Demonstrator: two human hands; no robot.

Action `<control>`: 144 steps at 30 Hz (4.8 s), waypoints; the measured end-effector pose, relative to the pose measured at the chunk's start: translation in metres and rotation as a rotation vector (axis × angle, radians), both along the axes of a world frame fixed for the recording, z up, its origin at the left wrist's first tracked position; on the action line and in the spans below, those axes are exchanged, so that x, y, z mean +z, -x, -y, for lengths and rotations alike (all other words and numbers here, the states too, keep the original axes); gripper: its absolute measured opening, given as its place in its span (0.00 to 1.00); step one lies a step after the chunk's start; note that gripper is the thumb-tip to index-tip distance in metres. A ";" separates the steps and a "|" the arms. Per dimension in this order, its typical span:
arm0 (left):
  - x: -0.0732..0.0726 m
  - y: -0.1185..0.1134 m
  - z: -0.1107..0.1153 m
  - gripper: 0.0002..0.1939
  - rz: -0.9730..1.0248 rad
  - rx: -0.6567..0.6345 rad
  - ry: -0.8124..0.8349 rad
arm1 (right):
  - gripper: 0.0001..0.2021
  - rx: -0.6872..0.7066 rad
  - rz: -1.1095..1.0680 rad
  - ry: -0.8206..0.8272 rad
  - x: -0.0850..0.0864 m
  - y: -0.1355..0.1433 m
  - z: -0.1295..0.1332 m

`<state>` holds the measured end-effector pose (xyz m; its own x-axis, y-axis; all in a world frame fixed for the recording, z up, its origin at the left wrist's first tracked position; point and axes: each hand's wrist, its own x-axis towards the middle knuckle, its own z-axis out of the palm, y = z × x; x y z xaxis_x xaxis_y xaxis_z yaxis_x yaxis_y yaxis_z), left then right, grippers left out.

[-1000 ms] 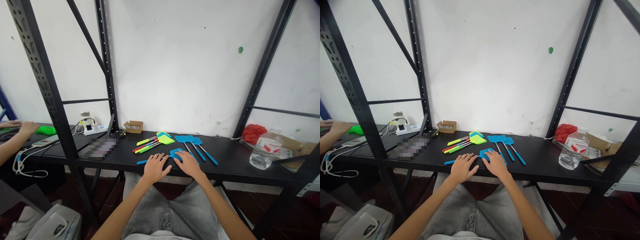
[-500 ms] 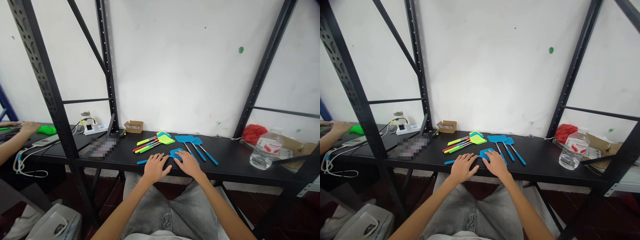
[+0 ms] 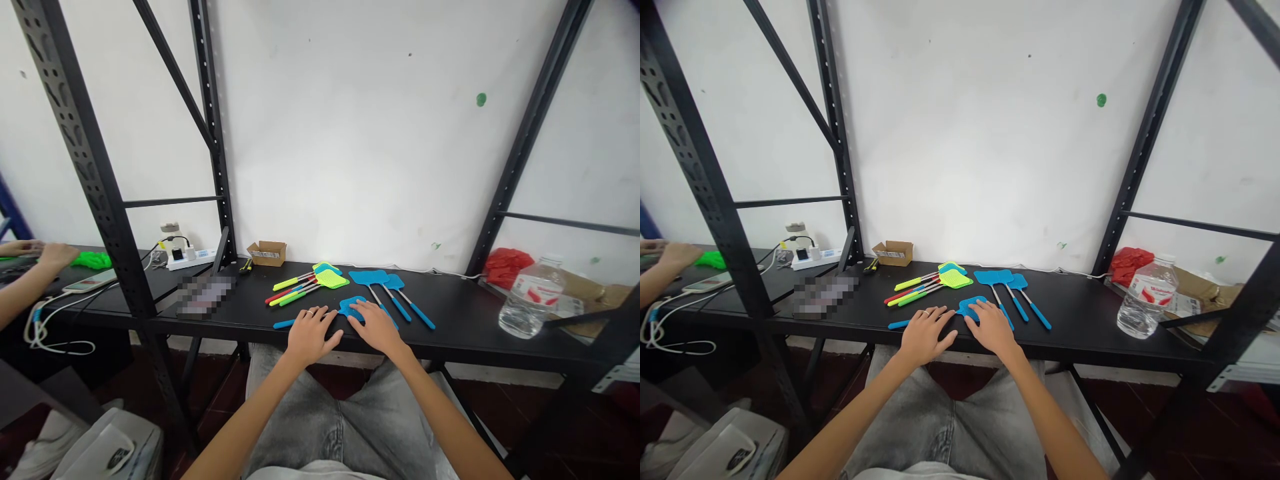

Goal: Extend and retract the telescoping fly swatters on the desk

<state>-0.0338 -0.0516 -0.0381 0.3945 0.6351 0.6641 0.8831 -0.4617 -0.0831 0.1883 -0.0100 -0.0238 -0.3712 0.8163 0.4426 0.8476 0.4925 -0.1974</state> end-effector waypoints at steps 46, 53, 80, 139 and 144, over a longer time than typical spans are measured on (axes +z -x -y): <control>0.001 -0.001 0.001 0.25 0.012 -0.007 0.004 | 0.27 0.004 -0.013 -0.020 -0.004 -0.001 -0.003; 0.001 0.000 0.001 0.25 0.019 -0.014 -0.008 | 0.28 0.009 -0.018 -0.022 -0.005 -0.001 -0.004; 0.002 -0.001 0.002 0.25 0.004 0.002 0.006 | 0.23 0.013 -0.033 -0.036 0.000 0.001 0.000; 0.001 0.000 0.000 0.25 0.008 -0.001 -0.005 | 0.10 0.041 -0.060 -0.090 0.004 0.002 0.005; 0.001 0.000 0.001 0.25 0.007 -0.003 -0.001 | 0.10 0.041 -0.063 -0.093 0.004 0.002 0.005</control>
